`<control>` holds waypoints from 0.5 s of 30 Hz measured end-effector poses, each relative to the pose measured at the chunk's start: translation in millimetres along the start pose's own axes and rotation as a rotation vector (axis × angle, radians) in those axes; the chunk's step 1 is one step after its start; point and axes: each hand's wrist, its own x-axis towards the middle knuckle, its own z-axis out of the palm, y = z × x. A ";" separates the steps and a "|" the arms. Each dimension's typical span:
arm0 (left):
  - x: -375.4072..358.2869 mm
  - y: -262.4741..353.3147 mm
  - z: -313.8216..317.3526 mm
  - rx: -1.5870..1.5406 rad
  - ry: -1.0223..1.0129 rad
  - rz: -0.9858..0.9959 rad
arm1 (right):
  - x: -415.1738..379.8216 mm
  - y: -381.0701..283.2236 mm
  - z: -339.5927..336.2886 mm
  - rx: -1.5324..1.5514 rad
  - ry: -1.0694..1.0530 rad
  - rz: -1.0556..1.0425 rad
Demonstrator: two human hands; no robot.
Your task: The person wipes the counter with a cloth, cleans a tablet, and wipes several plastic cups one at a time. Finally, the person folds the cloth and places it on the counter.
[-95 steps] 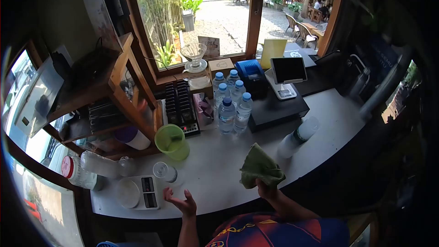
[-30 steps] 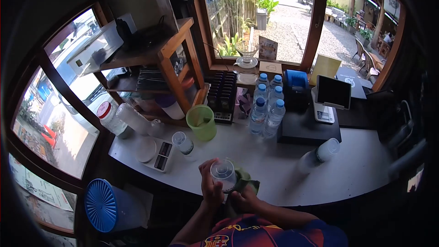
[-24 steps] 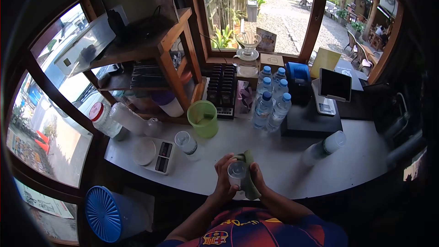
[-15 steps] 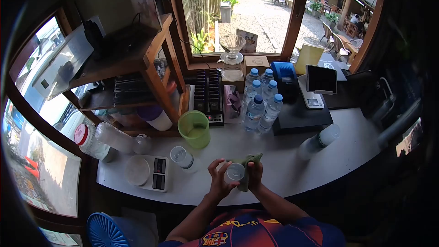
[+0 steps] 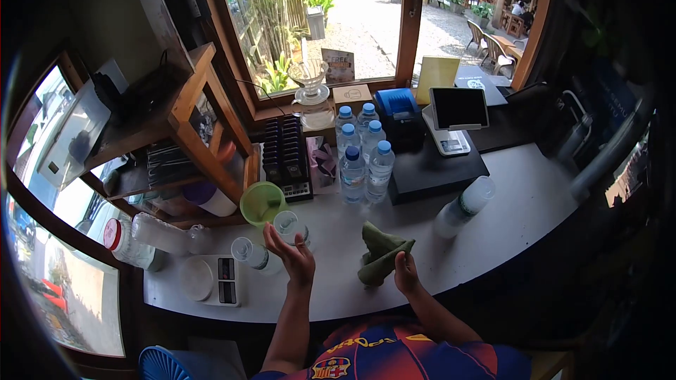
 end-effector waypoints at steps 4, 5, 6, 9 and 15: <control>0.5 56.3 0.3 -0.070 0.202 0.230 | -23.0 -58.4 -46.6 -0.083 -0.077 -0.236; -2.3 74.1 10.3 -0.232 0.141 0.216 | -27.8 -66.7 -63.6 -0.135 -0.079 -0.343; -8.3 95.1 23.3 -0.392 0.076 0.200 | -37.0 -63.2 -90.4 -0.013 -0.049 -0.381; -23.9 161.9 63.4 -0.610 -0.212 0.159 | -53.9 -66.4 -159.6 0.423 -0.093 -0.508; -17.8 280.0 142.7 -0.656 -0.522 0.108 | -39.6 -195.9 -221.7 0.762 0.436 -0.525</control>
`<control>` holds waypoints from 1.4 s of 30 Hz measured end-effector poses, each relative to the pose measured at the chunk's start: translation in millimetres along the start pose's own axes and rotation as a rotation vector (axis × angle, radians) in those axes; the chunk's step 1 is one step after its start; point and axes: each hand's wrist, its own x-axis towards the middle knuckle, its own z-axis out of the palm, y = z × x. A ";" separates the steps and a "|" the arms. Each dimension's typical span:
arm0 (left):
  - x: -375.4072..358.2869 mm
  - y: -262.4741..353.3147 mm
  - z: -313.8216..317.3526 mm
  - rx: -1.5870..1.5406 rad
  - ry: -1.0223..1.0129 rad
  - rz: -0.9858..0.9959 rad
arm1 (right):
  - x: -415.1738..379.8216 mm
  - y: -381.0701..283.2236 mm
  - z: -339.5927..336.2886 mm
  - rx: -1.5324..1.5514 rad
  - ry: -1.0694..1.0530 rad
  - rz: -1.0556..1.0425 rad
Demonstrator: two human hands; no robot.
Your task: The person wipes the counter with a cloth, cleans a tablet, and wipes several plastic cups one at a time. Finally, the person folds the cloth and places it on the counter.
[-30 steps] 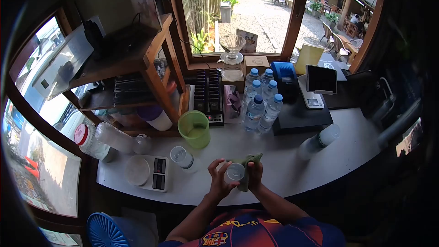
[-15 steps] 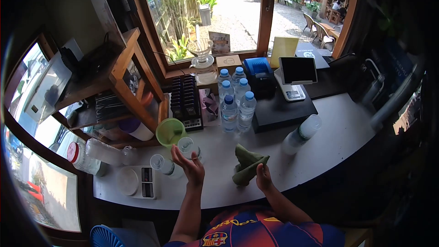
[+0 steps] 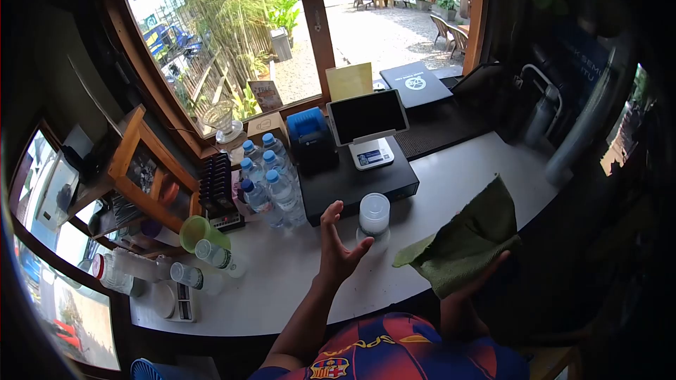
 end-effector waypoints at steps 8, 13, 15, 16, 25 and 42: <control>36.3 32.1 34.7 -0.051 -0.074 -0.270 | 86.3 -4.4 -98.6 -1.106 -0.093 -0.076; 59.9 58.8 22.7 -0.243 0.079 -0.227 | 102.2 38.4 -157.6 -2.345 -0.764 0.008; 71.2 75.8 11.1 -0.260 0.180 -0.146 | 108.9 49.1 -158.0 -2.063 -0.756 -0.049; 78.3 89.2 6.6 -0.255 0.264 -0.065 | 113.1 54.3 -160.3 -1.963 -0.634 0.034; 60.5 117.8 -27.9 0.189 0.752 0.461 | 112.8 16.7 -75.9 -0.489 -0.131 0.257; -89.7 61.7 -80.3 0.033 0.617 -0.184 | -86.4 142.6 43.6 -0.635 -1.103 0.525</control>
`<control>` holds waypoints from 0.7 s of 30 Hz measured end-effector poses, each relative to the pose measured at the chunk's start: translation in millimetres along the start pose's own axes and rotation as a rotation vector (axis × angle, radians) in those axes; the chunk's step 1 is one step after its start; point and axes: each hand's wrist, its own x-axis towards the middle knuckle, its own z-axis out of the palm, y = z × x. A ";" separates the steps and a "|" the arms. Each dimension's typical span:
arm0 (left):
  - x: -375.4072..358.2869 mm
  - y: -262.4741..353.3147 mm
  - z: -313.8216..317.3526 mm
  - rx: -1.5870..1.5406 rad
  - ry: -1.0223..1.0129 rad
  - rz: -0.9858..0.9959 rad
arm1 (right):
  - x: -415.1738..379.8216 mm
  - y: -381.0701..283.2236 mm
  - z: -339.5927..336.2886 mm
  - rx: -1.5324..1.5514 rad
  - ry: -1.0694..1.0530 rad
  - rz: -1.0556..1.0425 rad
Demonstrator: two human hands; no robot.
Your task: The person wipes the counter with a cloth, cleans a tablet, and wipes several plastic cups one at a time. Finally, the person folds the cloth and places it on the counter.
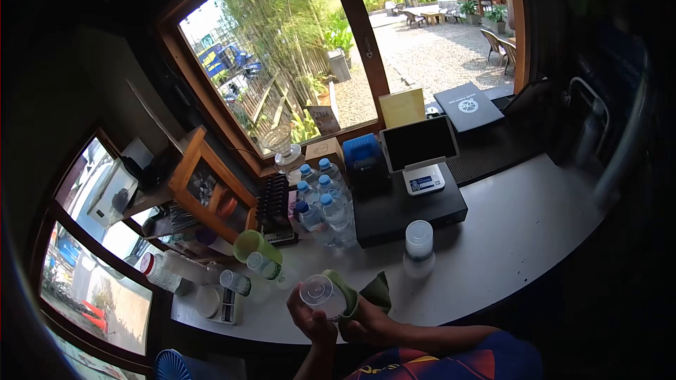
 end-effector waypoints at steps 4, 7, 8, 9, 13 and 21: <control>13.5 -19.1 -26.3 0.102 -0.238 0.064 | 31.1 8.0 26.1 0.230 0.219 0.210; 4.9 -59.5 -52.4 0.032 -0.256 -0.250 | 57.3 -2.8 42.4 -0.188 0.207 -0.041; 16.0 -59.0 -59.6 -0.037 -0.245 -0.209 | 63.0 -7.4 53.4 -0.423 0.170 -0.126; 29.4 -56.8 -68.7 -0.104 -0.230 -0.173 | 64.5 -7.5 65.5 -0.471 0.123 -0.218; 66.9 -72.3 -97.6 -0.081 -0.120 -0.072 | 53.6 84.5 95.2 -0.167 0.033 0.093; 74.2 -77.9 -128.6 -0.250 -0.432 -0.265 | 64.5 66.5 128.3 -0.112 0.372 0.078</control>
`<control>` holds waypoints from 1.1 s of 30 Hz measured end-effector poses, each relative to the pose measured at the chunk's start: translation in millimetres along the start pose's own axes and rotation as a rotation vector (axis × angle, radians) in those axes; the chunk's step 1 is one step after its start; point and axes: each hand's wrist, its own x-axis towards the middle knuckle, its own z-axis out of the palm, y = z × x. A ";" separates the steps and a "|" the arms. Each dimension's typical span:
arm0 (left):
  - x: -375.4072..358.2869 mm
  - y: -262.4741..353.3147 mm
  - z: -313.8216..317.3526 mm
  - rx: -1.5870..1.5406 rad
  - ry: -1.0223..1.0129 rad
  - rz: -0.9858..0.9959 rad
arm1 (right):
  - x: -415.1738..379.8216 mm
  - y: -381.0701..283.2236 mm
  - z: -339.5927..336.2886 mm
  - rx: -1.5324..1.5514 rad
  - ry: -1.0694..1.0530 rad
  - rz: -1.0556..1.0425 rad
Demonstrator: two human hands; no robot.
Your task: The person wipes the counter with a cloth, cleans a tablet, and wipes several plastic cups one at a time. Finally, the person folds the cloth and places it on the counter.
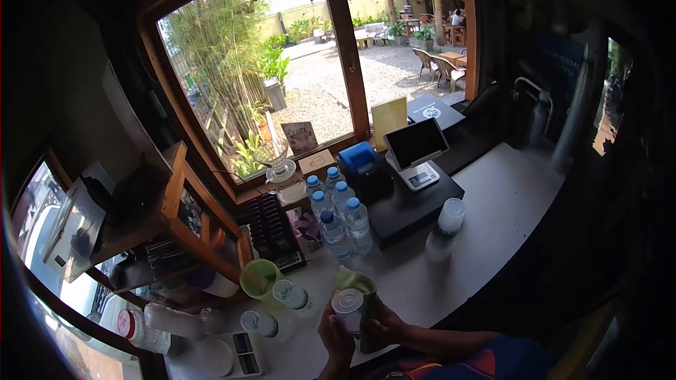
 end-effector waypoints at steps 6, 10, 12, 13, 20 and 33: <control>12.6 13.6 -24.8 0.221 -0.216 0.260 | -9.4 24.9 7.8 0.405 -0.050 -0.016; -0.1 4.3 -41.8 0.139 -0.259 0.226 | -4.8 -0.2 17.2 0.286 -0.087 -0.049; 7.0 16.9 -52.7 0.263 -0.212 0.356 | -24.2 35.4 23.8 0.317 -0.153 -0.075; 9.0 24.7 -53.5 0.188 -0.099 0.322 | -25.1 35.4 30.7 0.246 -0.186 -0.049; 2.2 30.8 -41.6 0.122 -0.122 0.387 | -1.4 -14.0 21.7 0.284 -0.185 -0.106; 19.2 14.3 -42.5 0.107 0.268 0.264 | 13.5 -14.6 -26.7 -0.280 -0.337 0.111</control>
